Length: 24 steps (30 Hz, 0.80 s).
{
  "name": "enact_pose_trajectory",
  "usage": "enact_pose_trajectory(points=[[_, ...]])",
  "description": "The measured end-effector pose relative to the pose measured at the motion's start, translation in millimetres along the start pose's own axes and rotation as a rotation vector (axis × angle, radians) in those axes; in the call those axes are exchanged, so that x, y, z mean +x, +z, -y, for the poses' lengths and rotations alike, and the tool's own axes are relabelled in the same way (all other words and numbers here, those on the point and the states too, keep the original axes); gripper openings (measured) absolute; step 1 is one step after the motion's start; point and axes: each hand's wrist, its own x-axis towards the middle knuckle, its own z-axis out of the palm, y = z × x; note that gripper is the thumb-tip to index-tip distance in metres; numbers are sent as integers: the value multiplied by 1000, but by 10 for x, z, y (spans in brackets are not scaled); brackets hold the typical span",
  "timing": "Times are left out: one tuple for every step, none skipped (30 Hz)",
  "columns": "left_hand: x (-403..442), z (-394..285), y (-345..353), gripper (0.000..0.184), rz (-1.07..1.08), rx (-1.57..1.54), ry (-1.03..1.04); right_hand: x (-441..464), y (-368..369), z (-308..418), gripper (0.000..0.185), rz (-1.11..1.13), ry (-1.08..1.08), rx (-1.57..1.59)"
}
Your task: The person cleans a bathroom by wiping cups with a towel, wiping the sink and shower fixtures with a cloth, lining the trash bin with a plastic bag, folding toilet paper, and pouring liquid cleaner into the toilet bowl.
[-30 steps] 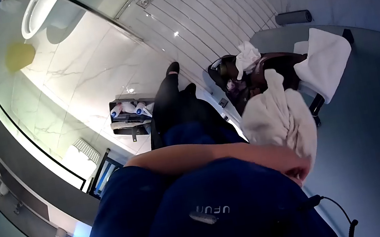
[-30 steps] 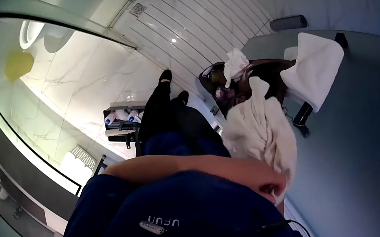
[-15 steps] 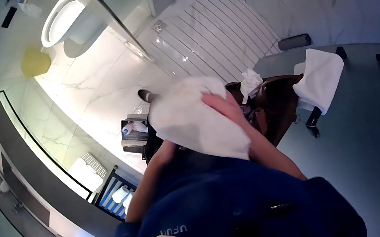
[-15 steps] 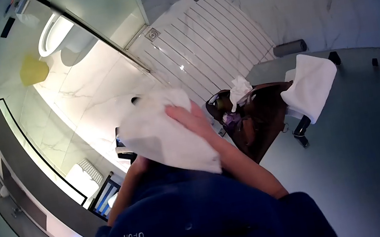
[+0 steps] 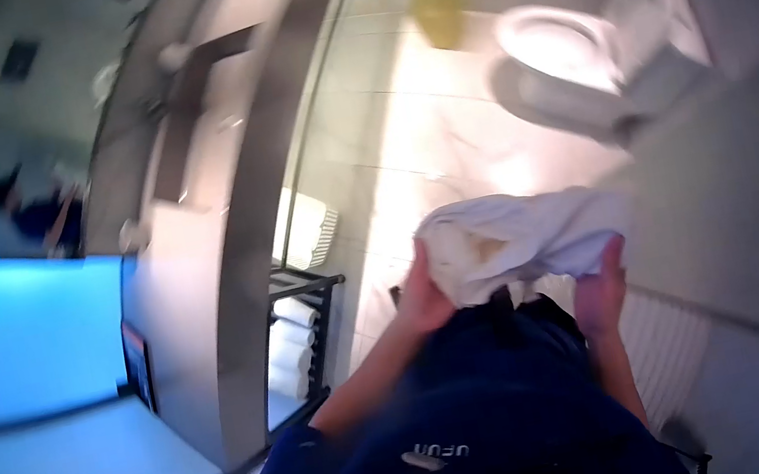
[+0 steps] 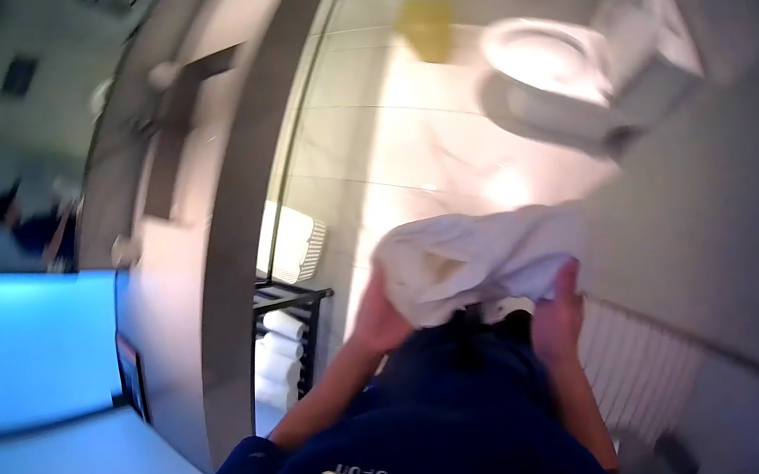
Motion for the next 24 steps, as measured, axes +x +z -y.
enact_pose_trajectory(points=[[-18,-149,116,67,7,10,35,46,279,39,43,-19,18,39],[-73,-294,214,66,2,-46,59,97,454,-8,44,167,94,-301],[-101,-386,312,65,9,-104,68,140,558,-39,44,339,141,-646],[-76,-466,361,64,22,-161,66,206,759,-148,42,618,148,-908],[-68,-603,367,62,-38,28,229,271,956,-257,41,914,84,-1127],[-112,-665,337,60,-115,216,392,198,1385,-201,40,1112,423,-1074],[-133,-683,102,57,-184,617,536,380,1398,-550,38,1472,91,-810],[-153,-702,-132,54,-321,1009,676,457,1670,-599,36,1703,17,-816],[-155,-773,-397,50,-424,1150,721,504,1932,-601,33,1827,128,-791],[-154,-845,-661,46,-539,1287,756,609,2125,-674,32,1879,78,-732],[-184,-988,-686,43,-593,946,752,673,2356,-723,31,1925,32,-679],[-118,-1287,-310,35,-479,307,765,828,2548,-757,30,1912,88,-721],[-52,-1585,69,29,-392,-354,823,997,2749,-791,30,1900,149,-764],[-94,-1792,35,37,-574,354,982,1190,2947,-865,27,1859,238,-814],[-135,-1998,5,47,-920,987,1130,1333,3202,-858,26,1837,294,-927],[-307,-2137,42,42,-1388,1856,1014,1495,3363,-936,25,1781,255,-991],[-394,-2252,-44,36,-1401,1877,905,1548,3665,-859,24,1776,255,-973],[-395,-2386,82,33,-1225,1263,1425,1685,3799,-955,25,1766,269,-902],[-482,-2519,36,29,-1337,1262,1496,1790,3974,-1021,26,1758,331,-888],[-567,-2655,-12,27,-1456,1251,1562,1870,4141,-1121,26,1756,378,-899],[-695,-2734,-71,26,-1568,1234,1456,1897,4307,-1213,26,1750,422,-918],[-822,-2816,-129,26,-1671,1218,1341,1882,4464,-1341,26,1760,449,-932],[-995,-2888,-111,28,-1899,1473,1177,1900,4568,-1464,26,1760,469,-941],[-1107,-3058,-60,23,-1767,1256,1344,1926,4681,-1608,27,1753,481,-950]])
